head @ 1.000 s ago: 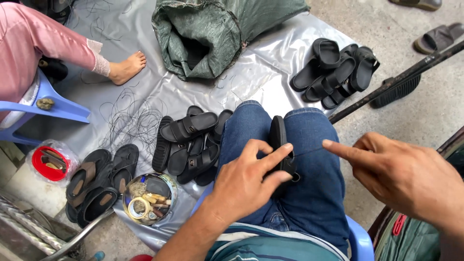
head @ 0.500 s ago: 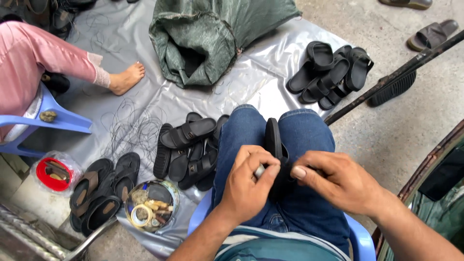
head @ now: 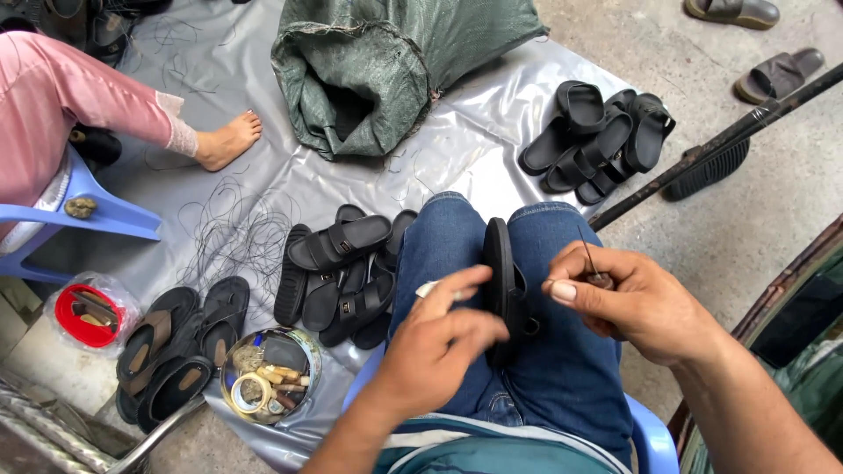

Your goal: Hand-stitching the sole of a black sandal using a needle and thread.

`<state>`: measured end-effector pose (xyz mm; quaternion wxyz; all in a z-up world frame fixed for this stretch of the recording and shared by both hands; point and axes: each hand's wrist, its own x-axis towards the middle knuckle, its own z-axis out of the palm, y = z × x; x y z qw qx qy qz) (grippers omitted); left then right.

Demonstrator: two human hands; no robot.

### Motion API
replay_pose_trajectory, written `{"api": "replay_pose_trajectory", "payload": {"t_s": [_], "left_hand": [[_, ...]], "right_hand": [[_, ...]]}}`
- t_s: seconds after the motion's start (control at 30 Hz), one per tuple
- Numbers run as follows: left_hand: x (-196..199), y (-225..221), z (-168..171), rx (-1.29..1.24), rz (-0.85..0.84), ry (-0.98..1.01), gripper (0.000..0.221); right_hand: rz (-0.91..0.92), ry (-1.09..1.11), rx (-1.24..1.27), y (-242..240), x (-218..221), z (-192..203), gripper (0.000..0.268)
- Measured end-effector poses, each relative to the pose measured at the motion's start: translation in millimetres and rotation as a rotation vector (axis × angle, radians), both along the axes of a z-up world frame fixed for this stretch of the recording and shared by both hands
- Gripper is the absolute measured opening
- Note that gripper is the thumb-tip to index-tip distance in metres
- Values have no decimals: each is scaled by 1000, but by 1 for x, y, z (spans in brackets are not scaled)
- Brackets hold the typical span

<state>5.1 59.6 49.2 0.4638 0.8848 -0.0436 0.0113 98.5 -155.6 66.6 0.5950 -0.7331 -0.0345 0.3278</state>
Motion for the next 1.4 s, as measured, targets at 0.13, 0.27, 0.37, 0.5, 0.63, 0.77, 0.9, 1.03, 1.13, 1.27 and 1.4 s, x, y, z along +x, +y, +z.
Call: {"api": "replay_pose_trajectory", "payload": {"t_s": [0.13,0.27,0.37,0.5,0.63,0.77,0.9,1.03,1.13,1.27,1.4], "left_hand": [[-10,17,22,-995,-341,53,17],[4,1,-6,-586,-34,-34,52],[5,-14,-48,-165,-25,-183,40],[18,-7,-57,-197,-43,-199,21],[23,25,-64,-550,-16,161,22],[22,64,-77,-346,736,516,47],[12,31,-63,355,510,-190,21],[7,-17,-37,-3,175,-296,30],[3,-34,-32,-77,155,-320,34],[1,-45,-36,-142,271,-313,30],[2,-49,-39,-174,282,-358,27]], "right_hand": [[-76,71,273,6,-1,-5,14],[-120,196,594,6,-11,-26,15],[-197,79,636,17,-19,-41,19],[-274,-46,566,14,-19,-71,18],[-36,-93,190,-8,-3,-29,19],[438,-389,-736,-24,6,10,52],[544,-442,-770,-17,11,24,43],[807,-790,-541,-13,18,19,44],[844,-862,-508,-9,24,19,45],[866,-879,-549,-6,28,17,45],[865,-885,-593,-4,28,18,47]]}}
